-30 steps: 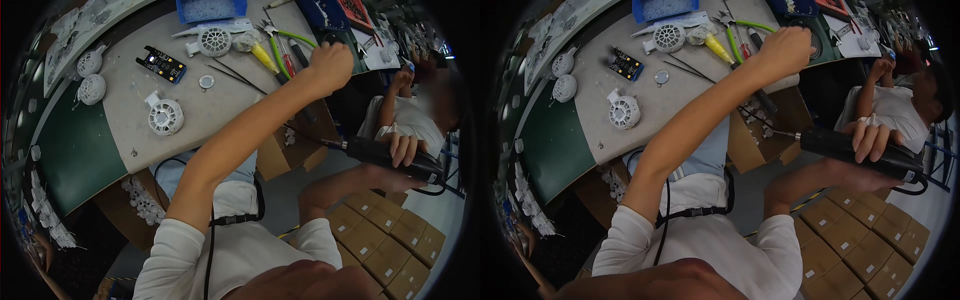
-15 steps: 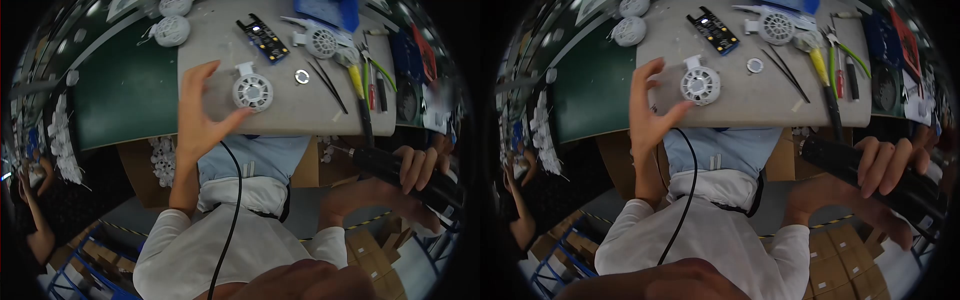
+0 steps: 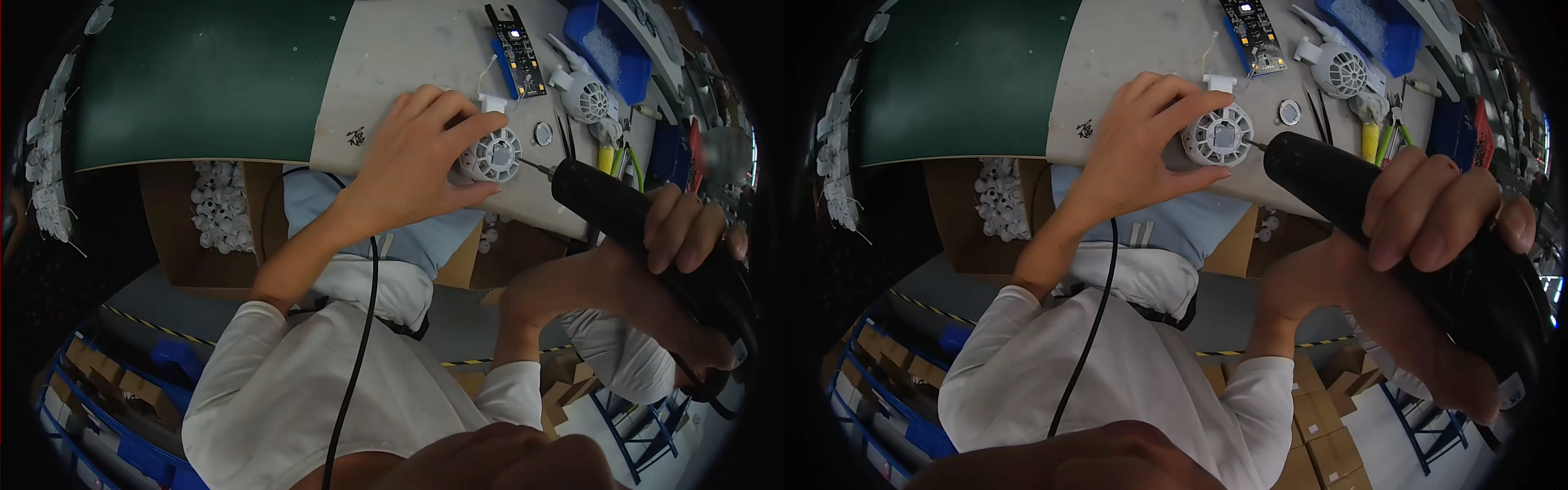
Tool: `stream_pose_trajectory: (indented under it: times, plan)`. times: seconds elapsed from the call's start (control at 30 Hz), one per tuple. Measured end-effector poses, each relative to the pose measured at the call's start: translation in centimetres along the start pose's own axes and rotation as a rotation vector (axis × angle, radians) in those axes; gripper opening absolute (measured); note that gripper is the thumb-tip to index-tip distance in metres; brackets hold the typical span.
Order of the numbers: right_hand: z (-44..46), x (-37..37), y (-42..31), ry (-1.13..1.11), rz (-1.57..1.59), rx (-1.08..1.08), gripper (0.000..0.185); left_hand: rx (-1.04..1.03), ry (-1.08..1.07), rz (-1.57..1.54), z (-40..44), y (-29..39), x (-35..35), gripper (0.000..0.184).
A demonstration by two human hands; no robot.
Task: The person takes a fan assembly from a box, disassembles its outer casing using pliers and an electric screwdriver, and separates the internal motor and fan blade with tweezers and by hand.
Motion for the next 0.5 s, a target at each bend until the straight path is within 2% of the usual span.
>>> stream_pose_trajectory:
  times: [0.17, 0.43, 0.5]
  plan:
    - [0.1, 0.0, -0.1, -0.014, -0.067, -0.024, 0.089, -0.006, 0.032, -0.004, -0.2, 0.0, 0.2, 0.062]
    - [0.1, 1.0, -1.7, -0.031, -0.093, -0.015, 0.072, -0.003, 0.026, 0.000, -0.4, 0.0, 0.2, 0.063]
    - [0.1, 1.1, -1.5, -0.050, -0.055, -0.004, 0.077, 0.000, 0.029, 0.000, -0.5, -0.1, 0.1, 0.063]
Point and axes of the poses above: each hand's wrist, its own z-axis towards the middle knuckle, its own x-axis out of the back of the hand, y = z × x, the point moved 8 cm from there along z, towards the middle knuckle, and after that the axes turned 10 degrees about -z, right-handed, at the moved point
